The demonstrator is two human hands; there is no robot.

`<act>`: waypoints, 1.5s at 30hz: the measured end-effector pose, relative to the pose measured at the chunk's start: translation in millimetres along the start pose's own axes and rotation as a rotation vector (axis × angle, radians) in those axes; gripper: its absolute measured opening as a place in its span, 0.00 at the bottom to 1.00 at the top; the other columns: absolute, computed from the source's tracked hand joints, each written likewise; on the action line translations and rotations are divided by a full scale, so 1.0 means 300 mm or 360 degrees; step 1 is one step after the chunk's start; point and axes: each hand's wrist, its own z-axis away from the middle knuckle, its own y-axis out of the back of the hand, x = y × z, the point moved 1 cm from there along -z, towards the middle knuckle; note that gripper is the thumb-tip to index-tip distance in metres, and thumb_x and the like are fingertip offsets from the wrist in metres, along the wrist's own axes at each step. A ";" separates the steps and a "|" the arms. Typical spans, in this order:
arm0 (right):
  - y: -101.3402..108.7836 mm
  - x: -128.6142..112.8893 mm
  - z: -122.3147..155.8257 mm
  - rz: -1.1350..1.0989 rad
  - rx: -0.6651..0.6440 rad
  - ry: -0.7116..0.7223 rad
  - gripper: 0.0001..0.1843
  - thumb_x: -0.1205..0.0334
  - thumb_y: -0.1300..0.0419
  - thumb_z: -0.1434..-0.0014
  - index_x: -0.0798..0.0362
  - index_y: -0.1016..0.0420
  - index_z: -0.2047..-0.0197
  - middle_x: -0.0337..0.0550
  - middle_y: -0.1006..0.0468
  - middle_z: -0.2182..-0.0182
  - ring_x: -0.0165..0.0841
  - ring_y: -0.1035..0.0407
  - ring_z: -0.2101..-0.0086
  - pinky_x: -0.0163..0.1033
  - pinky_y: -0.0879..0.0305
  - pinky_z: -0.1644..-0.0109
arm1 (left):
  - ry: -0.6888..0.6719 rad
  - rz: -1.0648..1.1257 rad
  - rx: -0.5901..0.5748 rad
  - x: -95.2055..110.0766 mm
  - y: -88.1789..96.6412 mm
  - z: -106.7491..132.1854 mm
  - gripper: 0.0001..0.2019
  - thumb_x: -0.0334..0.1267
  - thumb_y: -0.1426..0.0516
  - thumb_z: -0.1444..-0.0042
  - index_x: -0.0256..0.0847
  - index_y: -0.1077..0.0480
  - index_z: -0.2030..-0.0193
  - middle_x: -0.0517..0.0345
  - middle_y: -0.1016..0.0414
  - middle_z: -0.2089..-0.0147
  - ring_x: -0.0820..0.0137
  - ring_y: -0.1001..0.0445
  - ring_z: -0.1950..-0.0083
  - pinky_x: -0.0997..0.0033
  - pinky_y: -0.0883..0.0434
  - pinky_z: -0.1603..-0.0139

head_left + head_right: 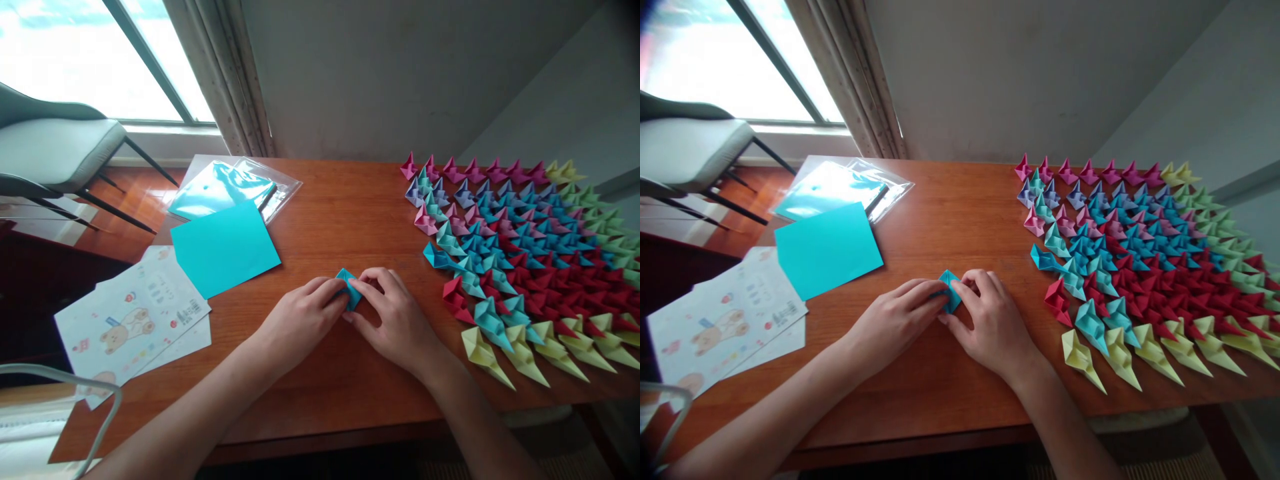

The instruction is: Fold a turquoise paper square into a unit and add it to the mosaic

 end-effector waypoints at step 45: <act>-0.014 0.036 0.004 -0.0072 0.0072 0.0069 0.13 0.68 0.40 0.38 0.49 0.25 0.50 0.45 0.25 0.56 0.40 0.32 0.56 0.47 0.32 0.50 | 0.0187 0.0311 0.0154 -0.015 -0.012 0.000 0.10 0.31 0.49 0.34 0.38 0.27 0.52 0.53 0.24 0.48 0.65 0.26 0.49 0.66 0.24 0.48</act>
